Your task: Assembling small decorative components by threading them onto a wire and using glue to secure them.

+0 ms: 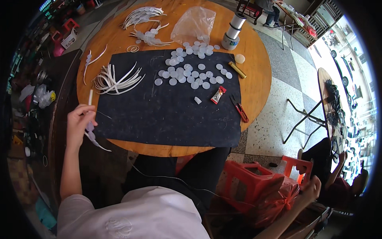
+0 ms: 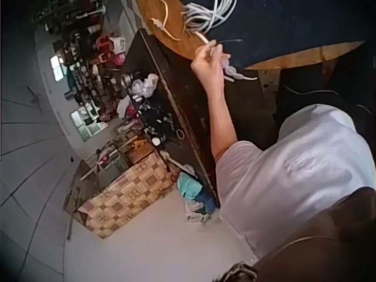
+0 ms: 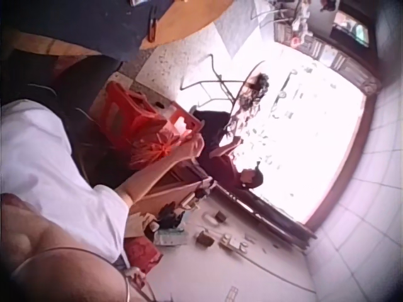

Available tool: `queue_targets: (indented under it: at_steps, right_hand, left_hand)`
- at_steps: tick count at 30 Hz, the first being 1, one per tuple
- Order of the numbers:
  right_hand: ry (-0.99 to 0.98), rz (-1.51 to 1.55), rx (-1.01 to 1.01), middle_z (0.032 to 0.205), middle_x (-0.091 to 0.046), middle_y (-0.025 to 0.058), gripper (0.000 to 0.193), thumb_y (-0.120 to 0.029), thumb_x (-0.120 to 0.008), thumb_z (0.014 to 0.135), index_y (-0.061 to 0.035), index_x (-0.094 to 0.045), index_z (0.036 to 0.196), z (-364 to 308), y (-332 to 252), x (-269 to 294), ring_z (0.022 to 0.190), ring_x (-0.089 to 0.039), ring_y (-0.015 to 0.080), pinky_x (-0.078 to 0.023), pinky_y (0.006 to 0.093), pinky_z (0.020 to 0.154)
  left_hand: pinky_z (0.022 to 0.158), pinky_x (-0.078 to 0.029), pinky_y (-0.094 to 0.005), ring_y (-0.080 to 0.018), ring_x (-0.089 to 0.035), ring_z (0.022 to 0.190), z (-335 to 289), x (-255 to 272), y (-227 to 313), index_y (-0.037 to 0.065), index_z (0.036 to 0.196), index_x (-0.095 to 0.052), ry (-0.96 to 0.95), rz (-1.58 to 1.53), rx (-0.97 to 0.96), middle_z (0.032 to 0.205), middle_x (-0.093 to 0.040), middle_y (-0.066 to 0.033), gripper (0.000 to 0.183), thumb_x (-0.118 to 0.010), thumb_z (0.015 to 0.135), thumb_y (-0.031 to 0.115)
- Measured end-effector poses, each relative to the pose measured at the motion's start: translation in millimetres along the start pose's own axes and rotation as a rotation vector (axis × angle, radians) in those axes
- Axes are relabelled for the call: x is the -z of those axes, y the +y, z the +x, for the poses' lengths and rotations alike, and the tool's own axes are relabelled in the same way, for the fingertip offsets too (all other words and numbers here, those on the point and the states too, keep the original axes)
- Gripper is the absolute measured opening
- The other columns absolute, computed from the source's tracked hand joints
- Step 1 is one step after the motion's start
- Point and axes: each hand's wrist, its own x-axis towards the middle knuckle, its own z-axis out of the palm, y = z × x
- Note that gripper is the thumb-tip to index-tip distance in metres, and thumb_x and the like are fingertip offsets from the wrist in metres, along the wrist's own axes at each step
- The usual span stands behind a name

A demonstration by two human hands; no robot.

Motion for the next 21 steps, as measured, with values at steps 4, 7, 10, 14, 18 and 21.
queue_targets:
  at_steps: [4, 7, 10, 14, 18, 21]
  right_hand:
    - [-0.486, 0.115, 0.027, 0.058, -0.047, -0.0022, 0.010, -0.011, -0.051, 0.091, -0.0036, -0.058, 0.090, -127.3, -93.8, -189.5, 0.046, -0.042, 0.0033, -0.031, 0.0182, 0.038]
    - [-0.881, 0.299, 0.057, 0.059, -0.049, -0.0003, 0.010, -0.009, -0.049, 0.091, -0.0012, -0.055, 0.092, -190.9, -150.2, -279.9, 0.045, -0.044, 0.0059, -0.034, 0.0199, 0.040]
    - [-0.768, 0.206, 0.490, 0.061, -0.050, 0.0054, 0.004, -0.004, -0.054, 0.086, -0.0006, -0.057, 0.087, -222.0, -168.7, -346.6, 0.045, -0.048, 0.0134, -0.039, 0.0270, 0.044]
    - [-0.624, 0.059, 0.653, 0.066, -0.054, 0.0107, 0.007, 0.000, -0.058, 0.079, 0.0001, -0.059, 0.085, -232.1, -181.3, -394.7, 0.050, -0.052, 0.0218, -0.042, 0.0306, 0.049]
    - [-0.607, -0.013, 0.605, 0.069, -0.056, 0.0134, 0.011, 0.002, -0.061, 0.075, 0.0009, -0.062, 0.085, -236.0, -183.6, -412.7, 0.055, -0.055, 0.0273, -0.043, 0.0320, 0.053]
    - [-0.622, 0.021, 0.589, 0.072, -0.053, 0.0135, 0.012, -0.002, -0.060, 0.076, -0.0028, -0.061, 0.088, -235.8, -187.4, -420.0, 0.062, -0.057, 0.0327, -0.044, 0.0396, 0.055]
  left_hand:
    - [0.068, -0.053, -0.0244, -0.0160, -0.063, 0.075, 1.4, -70.6, 17.0, -0.008, 0.108, -0.056, -0.316, -0.338, 0.029, 0.101, -0.049, -0.0072, 0.031, -0.051, 0.077, -0.011]
    - [0.070, -0.053, -0.0251, -0.0164, -0.064, 0.078, 19.0, -102.0, -0.7, -0.008, 0.107, -0.056, -0.371, -0.380, 0.015, 0.100, -0.049, -0.0065, 0.033, -0.049, 0.075, -0.012]
    - [0.070, -0.053, -0.0248, -0.0168, -0.064, 0.078, 35.6, -127.8, -8.0, -0.008, 0.107, -0.057, -0.370, -0.332, -0.049, 0.100, -0.050, -0.0057, 0.034, -0.048, 0.075, -0.013]
    - [0.068, -0.050, -0.0234, -0.0161, -0.063, 0.077, 52.5, -134.4, -13.4, -0.007, 0.107, -0.057, -0.449, -0.353, 0.051, 0.099, -0.049, -0.0047, 0.037, -0.047, 0.073, -0.014]
    - [0.066, -0.049, -0.0228, -0.0160, -0.063, 0.077, 67.2, -132.2, -21.1, -0.007, 0.107, -0.057, -0.526, -0.411, 0.155, 0.095, -0.050, -0.0048, 0.036, -0.047, 0.072, -0.014]
    - [0.066, -0.049, -0.0224, -0.0159, -0.063, 0.078, 74.7, -133.6, -20.0, -0.008, 0.105, -0.058, -0.596, -0.439, 0.188, 0.093, -0.050, -0.0052, 0.035, -0.047, 0.073, -0.014]
